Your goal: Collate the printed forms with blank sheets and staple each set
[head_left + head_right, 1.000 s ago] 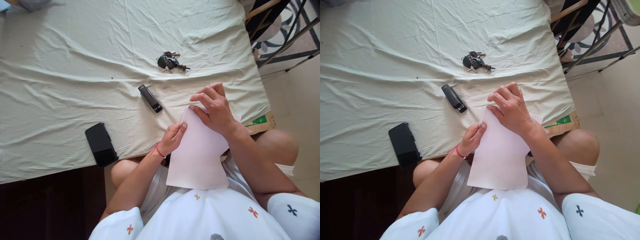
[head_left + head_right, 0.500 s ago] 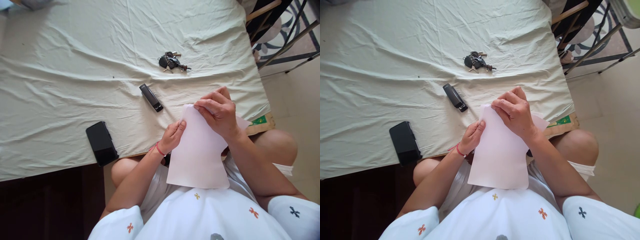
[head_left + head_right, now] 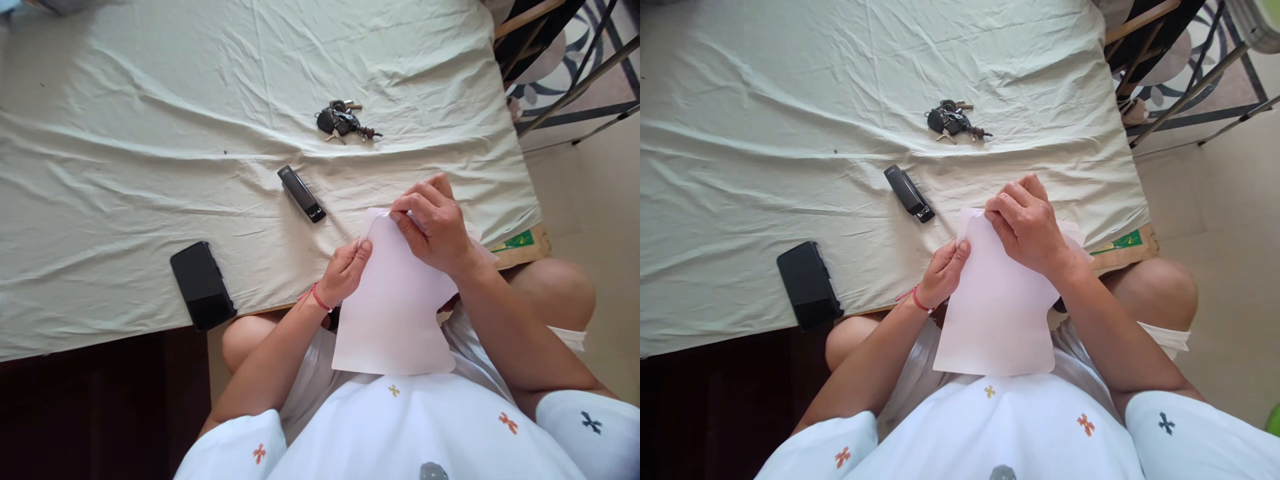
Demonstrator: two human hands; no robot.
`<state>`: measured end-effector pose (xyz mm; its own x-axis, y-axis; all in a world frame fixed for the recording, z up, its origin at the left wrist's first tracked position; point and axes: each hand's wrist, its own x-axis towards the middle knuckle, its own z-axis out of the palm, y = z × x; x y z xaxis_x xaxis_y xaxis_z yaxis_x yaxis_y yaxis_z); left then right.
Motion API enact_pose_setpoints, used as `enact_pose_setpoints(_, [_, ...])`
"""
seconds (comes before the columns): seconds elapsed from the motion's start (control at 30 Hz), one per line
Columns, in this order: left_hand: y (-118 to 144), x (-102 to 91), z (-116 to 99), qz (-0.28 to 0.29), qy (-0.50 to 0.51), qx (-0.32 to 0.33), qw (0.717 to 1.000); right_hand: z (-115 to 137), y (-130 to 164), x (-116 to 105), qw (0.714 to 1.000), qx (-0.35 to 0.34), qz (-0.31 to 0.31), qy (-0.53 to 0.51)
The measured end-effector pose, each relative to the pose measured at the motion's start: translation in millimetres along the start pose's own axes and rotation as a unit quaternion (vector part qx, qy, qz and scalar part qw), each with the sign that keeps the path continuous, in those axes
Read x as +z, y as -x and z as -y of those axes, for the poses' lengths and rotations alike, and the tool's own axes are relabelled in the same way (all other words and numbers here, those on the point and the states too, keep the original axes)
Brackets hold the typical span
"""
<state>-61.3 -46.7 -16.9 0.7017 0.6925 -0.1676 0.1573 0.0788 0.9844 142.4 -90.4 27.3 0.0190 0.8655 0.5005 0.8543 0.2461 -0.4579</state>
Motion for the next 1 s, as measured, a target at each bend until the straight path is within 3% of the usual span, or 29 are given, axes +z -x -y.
enact_pose_setpoints(0.4, [-2, 1.0, 0, -0.024, -0.042, 0.044, 0.998, 2, 5, 5, 0.999, 0.001, -0.03, 0.022])
enact_pose_setpoints(0.7, [-2, 0.5, -1, -0.014, -0.054, 0.026, 0.998, 0, 8, 6, 0.999, -0.013, -0.015, 0.041])
enact_pose_setpoints(1.0, [-1, 0.1, -2, -0.005, -0.067, 0.04, 0.997, -2, 8, 11, 0.998, 0.033, 0.012, 0.054])
